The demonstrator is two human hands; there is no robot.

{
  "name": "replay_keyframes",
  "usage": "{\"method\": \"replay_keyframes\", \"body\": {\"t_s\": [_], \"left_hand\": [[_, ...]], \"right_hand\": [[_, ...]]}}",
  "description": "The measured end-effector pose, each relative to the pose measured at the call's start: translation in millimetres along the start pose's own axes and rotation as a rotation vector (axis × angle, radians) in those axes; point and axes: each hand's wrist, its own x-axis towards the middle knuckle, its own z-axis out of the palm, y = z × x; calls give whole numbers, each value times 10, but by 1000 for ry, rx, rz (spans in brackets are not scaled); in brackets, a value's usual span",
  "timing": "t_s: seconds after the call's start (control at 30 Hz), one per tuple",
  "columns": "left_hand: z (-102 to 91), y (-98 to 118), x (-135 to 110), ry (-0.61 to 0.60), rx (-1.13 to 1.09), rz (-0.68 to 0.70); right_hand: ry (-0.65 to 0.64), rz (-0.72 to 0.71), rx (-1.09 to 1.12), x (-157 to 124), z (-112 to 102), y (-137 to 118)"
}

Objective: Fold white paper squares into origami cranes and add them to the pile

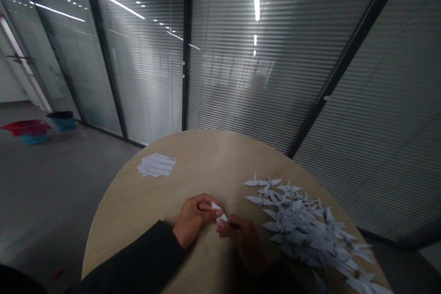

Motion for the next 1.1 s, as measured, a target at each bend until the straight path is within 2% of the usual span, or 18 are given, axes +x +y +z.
{"method": "replay_keyframes", "body": {"t_s": [0.07,0.13,0.3,0.4,0.57,0.77,0.93,1.1], "left_hand": [[-15,-18,24,17,-18,-21],[-34,-36,54,37,-30,-30],[-67,-56,90,75,-26,-41],[-70,-63,83,76,-24,-49],[-68,-76,80,68,-32,-73],[-67,-85,93,67,-21,-80],[-63,-83,87,56,-41,-81],[-63,-85,83,48,-40,-103]], "right_hand": [[118,-49,-142,16,38,88],[290,-221,-262,33,83,194],[500,-515,-397,61,123,342],[574,-605,-506,66,98,322],[581,-630,-560,50,65,282],[485,-721,-668,17,-40,245],[552,-747,-692,15,-47,209],[537,-744,-680,2,-52,184]]}}
